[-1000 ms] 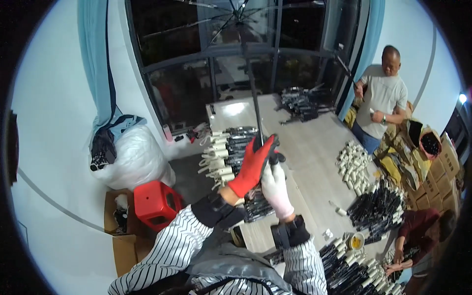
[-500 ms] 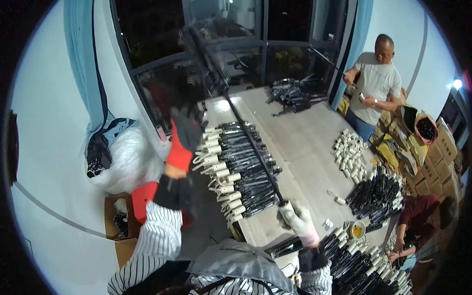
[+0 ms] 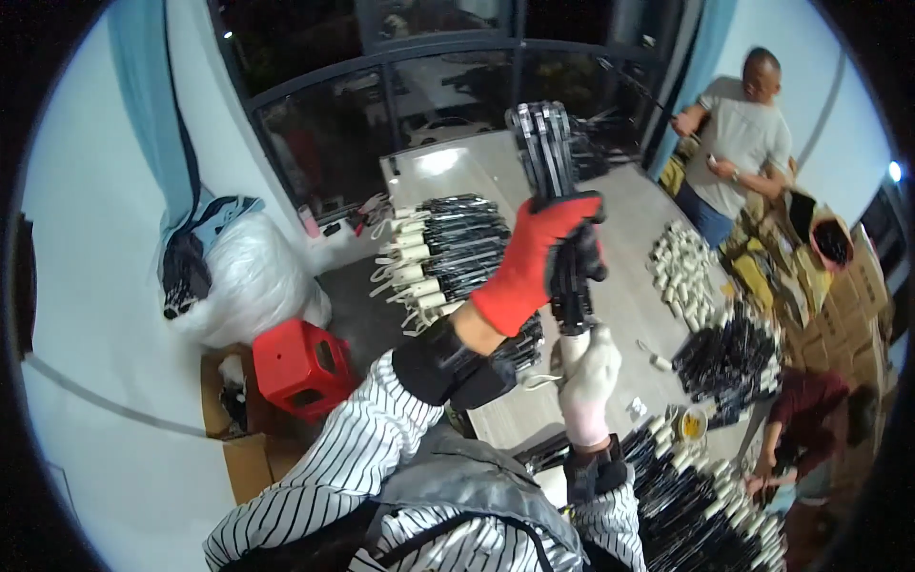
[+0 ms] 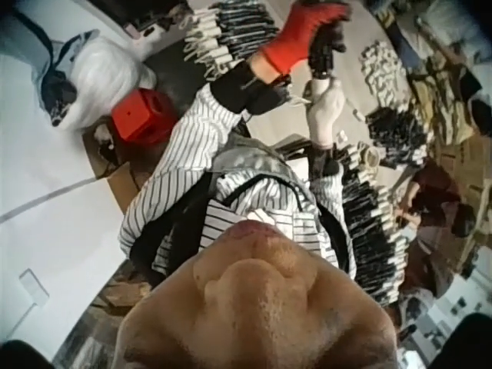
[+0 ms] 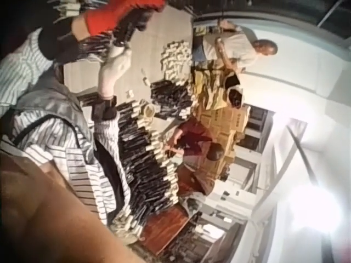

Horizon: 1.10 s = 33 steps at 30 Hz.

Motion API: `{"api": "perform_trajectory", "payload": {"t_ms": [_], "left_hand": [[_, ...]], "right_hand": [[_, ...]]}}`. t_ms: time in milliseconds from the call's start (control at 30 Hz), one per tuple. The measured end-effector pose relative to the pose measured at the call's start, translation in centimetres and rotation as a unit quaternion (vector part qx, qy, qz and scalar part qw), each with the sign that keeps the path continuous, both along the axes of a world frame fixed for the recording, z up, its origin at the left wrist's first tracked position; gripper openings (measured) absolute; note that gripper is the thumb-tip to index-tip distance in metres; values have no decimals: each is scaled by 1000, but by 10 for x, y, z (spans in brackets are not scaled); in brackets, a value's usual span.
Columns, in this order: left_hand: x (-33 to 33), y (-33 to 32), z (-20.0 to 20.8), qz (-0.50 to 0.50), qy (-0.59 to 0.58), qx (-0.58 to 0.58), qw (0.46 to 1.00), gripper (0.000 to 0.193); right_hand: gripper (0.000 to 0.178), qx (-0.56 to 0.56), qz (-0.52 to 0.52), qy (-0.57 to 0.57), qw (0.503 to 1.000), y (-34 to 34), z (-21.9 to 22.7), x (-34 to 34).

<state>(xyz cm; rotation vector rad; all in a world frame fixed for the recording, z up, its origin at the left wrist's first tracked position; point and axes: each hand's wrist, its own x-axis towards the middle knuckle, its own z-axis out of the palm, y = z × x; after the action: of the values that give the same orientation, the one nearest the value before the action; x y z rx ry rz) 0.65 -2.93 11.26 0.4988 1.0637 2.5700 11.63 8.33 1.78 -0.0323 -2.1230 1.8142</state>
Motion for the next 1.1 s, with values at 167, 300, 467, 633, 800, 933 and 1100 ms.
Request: {"api": "perform_trajectory", "payload": {"t_ms": [167, 300, 467, 633, 800, 933, 1100], "left_hand": [[-7, 3, 2, 71, 80, 2, 994, 22], [10, 9, -22, 119, 56, -12, 991, 25], [3, 6, -1, 121, 15, 103, 987, 26], [1, -3, -13, 191, 61, -56, 978, 29], [2, -10, -33, 294, 116, -166, 934, 31], [11, -15, -48, 293, 58, -204, 932, 30], [31, -32, -78, 313, 277, -285, 862, 37]], "right_hand": [[37, -211, 165, -35, 963, 9, 37, -10], [30, -169, 164, 20, 972, 2, 14, -22], [24, -165, 108, 55, 979, -23, 32, -64], [27, -98, 69, 97, 988, -39, 23, -76], [26, -177, 110, 75, 975, -49, 9, -80], [29, -136, 110, 97, 980, -52, -15, -81], [43, -153, 189, -3, 970, 2, -28, -23]]}}
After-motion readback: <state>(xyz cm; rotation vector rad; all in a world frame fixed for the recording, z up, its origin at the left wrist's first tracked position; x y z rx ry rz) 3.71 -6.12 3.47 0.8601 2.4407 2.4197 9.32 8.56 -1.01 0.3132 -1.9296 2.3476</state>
